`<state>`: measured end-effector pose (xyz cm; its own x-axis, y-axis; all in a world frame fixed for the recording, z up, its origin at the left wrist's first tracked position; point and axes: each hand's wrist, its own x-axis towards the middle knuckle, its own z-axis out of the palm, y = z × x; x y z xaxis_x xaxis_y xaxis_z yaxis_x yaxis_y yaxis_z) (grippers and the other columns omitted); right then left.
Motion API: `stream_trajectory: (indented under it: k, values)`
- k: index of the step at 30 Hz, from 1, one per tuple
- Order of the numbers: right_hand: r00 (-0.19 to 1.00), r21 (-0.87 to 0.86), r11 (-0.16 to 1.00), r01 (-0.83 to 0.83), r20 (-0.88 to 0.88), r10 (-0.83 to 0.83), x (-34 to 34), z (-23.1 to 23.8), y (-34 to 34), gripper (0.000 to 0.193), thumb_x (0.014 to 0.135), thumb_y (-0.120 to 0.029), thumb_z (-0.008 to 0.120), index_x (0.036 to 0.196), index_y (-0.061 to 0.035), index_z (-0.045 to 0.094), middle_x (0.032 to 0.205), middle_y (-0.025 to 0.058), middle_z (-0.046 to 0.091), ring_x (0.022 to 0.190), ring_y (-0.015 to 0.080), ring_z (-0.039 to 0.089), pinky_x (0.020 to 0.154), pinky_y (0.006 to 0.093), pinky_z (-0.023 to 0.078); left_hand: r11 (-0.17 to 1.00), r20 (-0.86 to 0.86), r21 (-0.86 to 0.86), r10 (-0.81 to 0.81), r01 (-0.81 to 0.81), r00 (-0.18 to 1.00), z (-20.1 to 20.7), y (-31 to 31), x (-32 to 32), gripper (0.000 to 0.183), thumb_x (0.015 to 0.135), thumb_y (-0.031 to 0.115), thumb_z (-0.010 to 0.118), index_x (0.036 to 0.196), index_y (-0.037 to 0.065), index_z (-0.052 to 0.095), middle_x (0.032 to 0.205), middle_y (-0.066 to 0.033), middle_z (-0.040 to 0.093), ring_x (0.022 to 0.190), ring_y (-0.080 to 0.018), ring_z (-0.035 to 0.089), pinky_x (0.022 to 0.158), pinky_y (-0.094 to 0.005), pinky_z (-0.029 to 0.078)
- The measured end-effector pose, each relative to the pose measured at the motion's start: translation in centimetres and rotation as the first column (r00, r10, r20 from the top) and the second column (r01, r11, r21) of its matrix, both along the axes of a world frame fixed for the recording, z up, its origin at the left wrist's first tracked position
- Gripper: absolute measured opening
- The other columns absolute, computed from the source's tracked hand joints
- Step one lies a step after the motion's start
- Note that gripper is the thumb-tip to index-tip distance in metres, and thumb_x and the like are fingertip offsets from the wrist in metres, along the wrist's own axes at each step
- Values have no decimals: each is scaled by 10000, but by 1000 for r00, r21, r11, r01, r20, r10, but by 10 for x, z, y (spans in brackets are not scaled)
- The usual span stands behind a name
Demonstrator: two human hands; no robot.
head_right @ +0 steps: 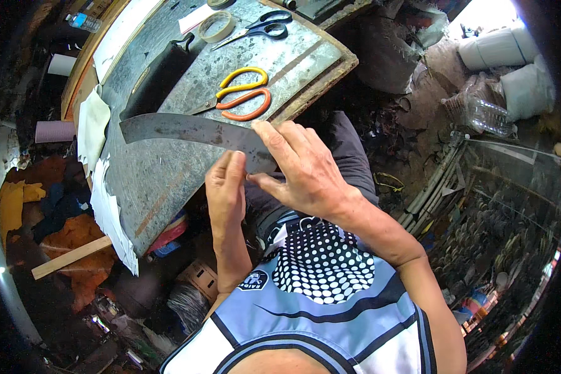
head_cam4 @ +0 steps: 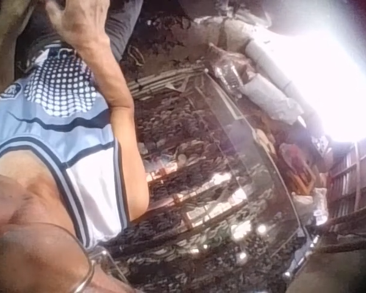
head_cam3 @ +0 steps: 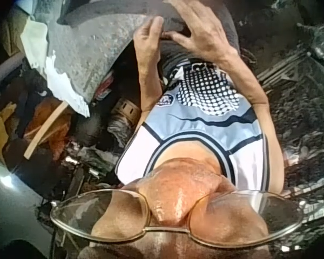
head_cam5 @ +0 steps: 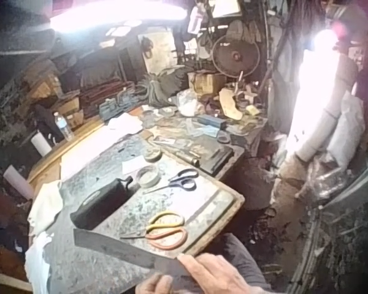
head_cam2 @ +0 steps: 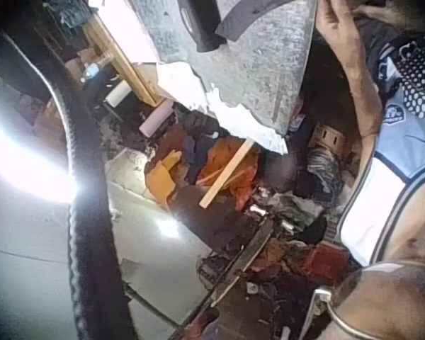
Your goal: Cutting and inspecting shoe components from leather or synthetic sheets.
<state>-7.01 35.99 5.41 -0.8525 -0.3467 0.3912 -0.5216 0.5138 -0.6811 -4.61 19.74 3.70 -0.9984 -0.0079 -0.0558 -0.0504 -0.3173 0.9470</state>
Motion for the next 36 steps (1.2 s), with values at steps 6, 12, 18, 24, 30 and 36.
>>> stream_trajectory:
  k: [6,12,18,24,30,36]
  values:
    - [999,2,999,-32,-4,32,-6,-7,-6,722,661,-140,763,1297,-21,445,1000,152,526,885,321,531,776,395,441,983,62,-181,-31,42,998,4,0,0,166,936,105,565,929,-34,656,826,-27,647,716,-53,556,633,-194,447]
    - [998,-14,999,-45,31,46,-8,-7,-9,713,652,-106,754,1291,-22,448,960,143,529,823,327,529,733,396,446,989,17,-143,-21,23,1000,7,-1,0,179,930,104,572,835,-28,645,762,-21,632,659,-38,524,585,-189,415]
    - [999,-29,999,-41,24,41,-8,-10,-11,699,632,-79,756,1262,-18,461,917,141,523,794,324,526,710,394,447,965,32,-261,29,-19,999,2,0,-1,256,927,102,574,686,16,560,649,42,496,610,-22,396,533,-197,332]
    - [999,-24,999,-47,15,48,-10,-3,-8,696,651,-84,751,1275,-4,454,916,138,525,814,315,532,744,387,445,975,18,-220,15,-10,1000,7,1,-3,259,922,122,586,682,29,557,646,42,511,594,-21,400,520,-199,313]
    - [998,-24,997,-69,-1,69,-15,-9,-8,710,649,-97,759,1278,8,447,924,137,527,830,309,529,751,388,435,971,36,-237,25,-16,999,8,1,-5,278,915,110,596,655,44,524,647,56,495,592,-11,391,510,-191,314]
    - [993,12,994,-108,-46,108,-13,-2,-4,732,667,-131,769,1298,15,428,938,128,526,858,289,537,781,379,422,984,117,-173,73,-52,990,8,-2,-5,223,916,114,599,720,8,594,689,37,557,618,-11,445,532,-192,355]
